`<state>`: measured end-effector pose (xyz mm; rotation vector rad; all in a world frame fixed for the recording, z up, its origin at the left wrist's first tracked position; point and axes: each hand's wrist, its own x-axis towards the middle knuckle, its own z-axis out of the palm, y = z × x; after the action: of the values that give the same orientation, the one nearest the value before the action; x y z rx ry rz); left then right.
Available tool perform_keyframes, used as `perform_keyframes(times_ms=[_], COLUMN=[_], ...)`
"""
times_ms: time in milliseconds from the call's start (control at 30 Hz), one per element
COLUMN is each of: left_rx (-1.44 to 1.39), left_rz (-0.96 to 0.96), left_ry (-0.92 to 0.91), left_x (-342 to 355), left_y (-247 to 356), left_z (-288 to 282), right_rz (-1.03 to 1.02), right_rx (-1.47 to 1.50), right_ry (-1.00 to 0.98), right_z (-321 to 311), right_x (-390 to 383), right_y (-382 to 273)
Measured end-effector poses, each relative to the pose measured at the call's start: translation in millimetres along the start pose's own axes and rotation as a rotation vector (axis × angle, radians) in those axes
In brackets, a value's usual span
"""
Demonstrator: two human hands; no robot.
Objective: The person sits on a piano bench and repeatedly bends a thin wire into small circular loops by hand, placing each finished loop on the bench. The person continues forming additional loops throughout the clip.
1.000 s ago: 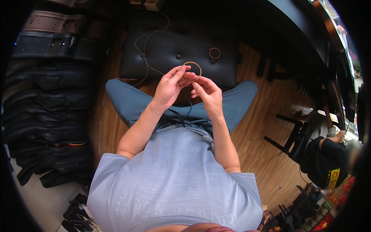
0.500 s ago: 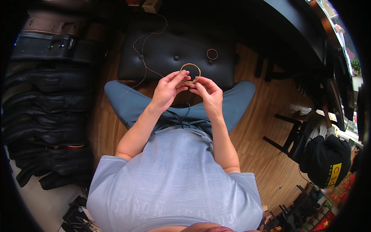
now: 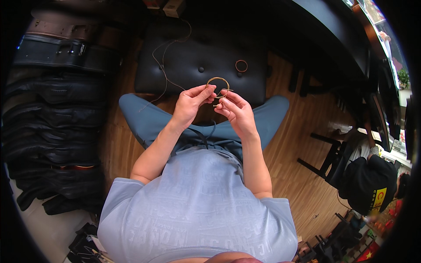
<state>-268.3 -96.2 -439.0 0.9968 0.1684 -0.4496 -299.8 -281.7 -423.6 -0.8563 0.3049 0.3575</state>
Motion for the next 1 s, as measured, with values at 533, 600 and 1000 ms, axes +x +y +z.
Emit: perform_keyframes(times_ms=[533,600,1000], left_rx=[-0.292,-0.221,-0.004], left_rz=[-0.178,-0.096,-0.015], left_ry=[-0.252,-0.347,-0.223], left_x=[4,1,4], left_y=[7,11,8], left_z=[4,9,11], right_rz=[-0.09,-0.05,-0.027], right_rx=[0.162,0.25,0.222], right_ry=[-0.027,-0.042,-0.096], right_z=[-11,-14,-19], right_x=[9,9,7], right_y=[15,13,11])
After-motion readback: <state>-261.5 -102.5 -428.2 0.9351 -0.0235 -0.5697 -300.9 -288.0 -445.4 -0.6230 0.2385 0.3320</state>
